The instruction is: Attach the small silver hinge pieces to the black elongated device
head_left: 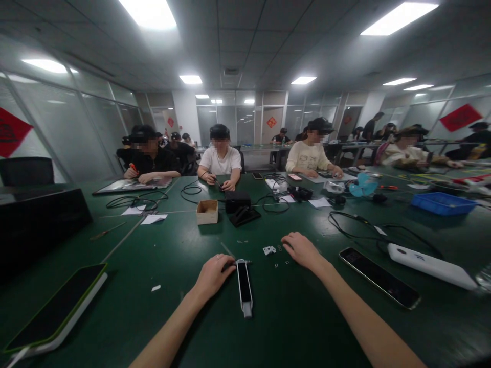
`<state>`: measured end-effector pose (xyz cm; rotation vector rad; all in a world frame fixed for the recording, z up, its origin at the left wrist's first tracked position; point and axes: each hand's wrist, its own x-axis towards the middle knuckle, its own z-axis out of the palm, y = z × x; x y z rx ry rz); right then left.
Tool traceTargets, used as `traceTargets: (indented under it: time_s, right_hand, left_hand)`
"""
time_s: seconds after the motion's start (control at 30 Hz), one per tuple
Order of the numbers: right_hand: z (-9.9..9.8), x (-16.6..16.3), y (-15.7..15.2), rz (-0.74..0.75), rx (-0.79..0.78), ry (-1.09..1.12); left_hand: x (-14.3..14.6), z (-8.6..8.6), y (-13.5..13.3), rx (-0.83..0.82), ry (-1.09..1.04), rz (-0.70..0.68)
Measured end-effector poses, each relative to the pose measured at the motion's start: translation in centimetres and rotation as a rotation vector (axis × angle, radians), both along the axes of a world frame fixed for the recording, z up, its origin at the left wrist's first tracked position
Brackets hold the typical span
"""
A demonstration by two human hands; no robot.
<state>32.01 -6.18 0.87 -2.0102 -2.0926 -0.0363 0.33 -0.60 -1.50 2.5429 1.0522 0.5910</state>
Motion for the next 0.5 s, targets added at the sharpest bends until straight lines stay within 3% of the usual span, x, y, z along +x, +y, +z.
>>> traceTargets:
  time_s: [0.3,0.5]
  right_hand:
    - [-0.8,-1.5,0.6,0.021,-0.033,-0.031]
    - [-0.1,-1.7,0.2,0.011,-0.042,-0.029]
  left_hand:
    - [0.0,0.6,-0.4,-0.007,0.009,0.017]
    - [0.0,0.4,-0.4,-0.006,0.001,0.016]
